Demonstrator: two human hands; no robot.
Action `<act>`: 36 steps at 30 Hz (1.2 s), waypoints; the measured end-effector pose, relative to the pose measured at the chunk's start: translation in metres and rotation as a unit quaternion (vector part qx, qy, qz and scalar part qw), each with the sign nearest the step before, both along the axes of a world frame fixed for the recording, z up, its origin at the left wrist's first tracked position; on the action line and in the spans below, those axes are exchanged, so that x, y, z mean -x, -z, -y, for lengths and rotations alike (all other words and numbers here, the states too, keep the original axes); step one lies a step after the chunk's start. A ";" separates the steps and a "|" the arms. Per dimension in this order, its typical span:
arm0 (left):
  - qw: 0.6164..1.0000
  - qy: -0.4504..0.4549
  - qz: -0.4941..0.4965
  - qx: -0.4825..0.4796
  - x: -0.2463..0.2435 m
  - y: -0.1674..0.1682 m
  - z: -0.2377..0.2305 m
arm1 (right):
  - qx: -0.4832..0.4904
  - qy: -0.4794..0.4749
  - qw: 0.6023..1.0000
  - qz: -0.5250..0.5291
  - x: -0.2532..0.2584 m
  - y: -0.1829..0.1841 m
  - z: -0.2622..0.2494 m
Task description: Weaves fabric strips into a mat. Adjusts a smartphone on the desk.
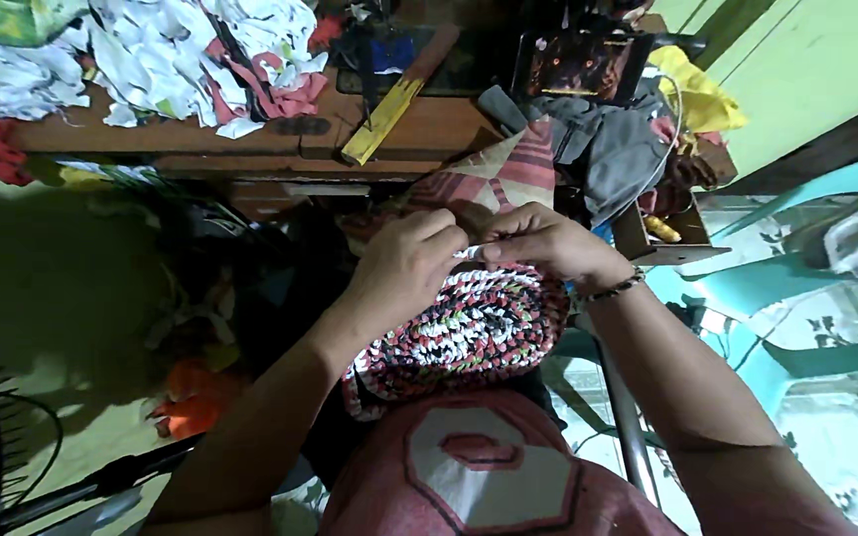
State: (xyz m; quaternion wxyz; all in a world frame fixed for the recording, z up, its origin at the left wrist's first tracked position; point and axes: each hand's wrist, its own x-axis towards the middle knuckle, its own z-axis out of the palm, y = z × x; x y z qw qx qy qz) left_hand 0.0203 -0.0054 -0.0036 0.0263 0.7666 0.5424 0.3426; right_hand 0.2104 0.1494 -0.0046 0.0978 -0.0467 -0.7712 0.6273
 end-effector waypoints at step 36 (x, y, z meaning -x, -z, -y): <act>0.864 0.018 0.413 0.287 -0.008 -0.006 0.001 | 0.233 0.398 0.877 -0.136 -0.003 0.049 0.118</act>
